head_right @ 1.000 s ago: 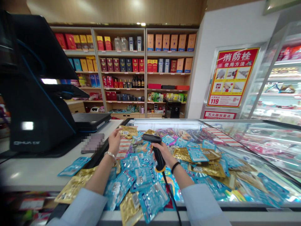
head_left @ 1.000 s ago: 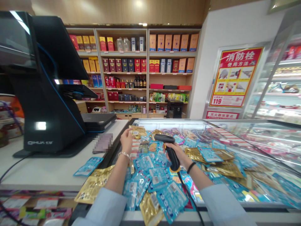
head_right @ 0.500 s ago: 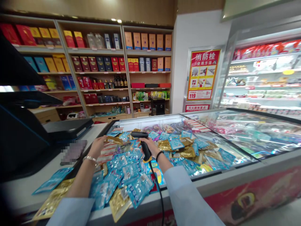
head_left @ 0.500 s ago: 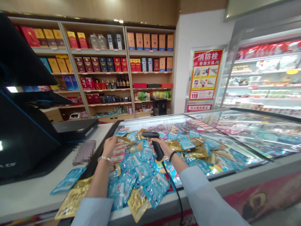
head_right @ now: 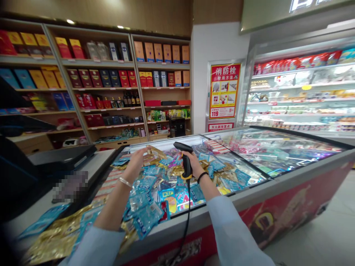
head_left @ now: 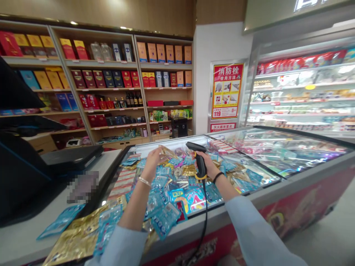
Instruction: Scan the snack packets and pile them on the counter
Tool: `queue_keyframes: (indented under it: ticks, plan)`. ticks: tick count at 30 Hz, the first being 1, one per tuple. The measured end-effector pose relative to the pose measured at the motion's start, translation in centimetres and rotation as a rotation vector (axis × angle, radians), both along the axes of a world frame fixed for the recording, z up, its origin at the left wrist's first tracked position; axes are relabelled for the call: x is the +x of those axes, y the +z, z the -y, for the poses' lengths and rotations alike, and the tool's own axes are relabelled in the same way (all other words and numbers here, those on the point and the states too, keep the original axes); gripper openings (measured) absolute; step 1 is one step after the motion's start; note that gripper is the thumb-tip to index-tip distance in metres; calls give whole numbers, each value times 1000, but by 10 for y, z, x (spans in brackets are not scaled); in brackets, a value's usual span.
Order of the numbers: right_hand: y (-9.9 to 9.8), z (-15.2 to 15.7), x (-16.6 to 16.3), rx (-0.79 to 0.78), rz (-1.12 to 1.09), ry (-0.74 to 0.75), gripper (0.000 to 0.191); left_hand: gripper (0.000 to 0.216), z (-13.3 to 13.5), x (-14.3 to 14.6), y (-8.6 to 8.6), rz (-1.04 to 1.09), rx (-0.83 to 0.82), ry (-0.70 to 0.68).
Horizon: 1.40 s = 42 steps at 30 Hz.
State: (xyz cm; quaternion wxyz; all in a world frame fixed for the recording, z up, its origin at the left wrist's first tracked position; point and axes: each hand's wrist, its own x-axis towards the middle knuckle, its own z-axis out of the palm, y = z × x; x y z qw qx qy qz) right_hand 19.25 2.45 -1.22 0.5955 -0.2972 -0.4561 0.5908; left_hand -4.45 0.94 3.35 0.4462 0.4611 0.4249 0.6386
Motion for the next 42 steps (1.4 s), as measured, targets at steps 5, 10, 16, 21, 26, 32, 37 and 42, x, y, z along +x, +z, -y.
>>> queue_keyframes:
  ticks: [5, 10, 16, 21, 26, 32, 37, 42]
  plan:
    - [-18, 6, 56, -26, -25, -136, 25, 27, -13, 75, -44, -14, -28, -120]
    - [-37, 9, 98, -110, -124, -197, 29, 28, -28, 98, -87, -422, 85, -107]
    - [-59, 7, 118, -49, -317, -262, 32, 43, -32, 94, -113, -1101, 245, -88]
    - [-66, 4, 125, -49, -394, -245, 30, 57, -30, 101, -121, -1242, 203, -126]
    - [-69, 5, 128, 7, -365, -258, 29, 69, -26, 105, -124, -1275, 152, -184]
    - [-69, 6, 128, -6, -426, -266, 23, 112, -12, 111, -123, -1417, 156, -282]
    - [-68, 6, 129, -4, -411, -276, 26, 124, -6, 121, -119, -1481, 147, -301]
    - [-67, 7, 132, 30, -392, -291, 28, 118, -7, 130, -121, -1468, 153, -284]
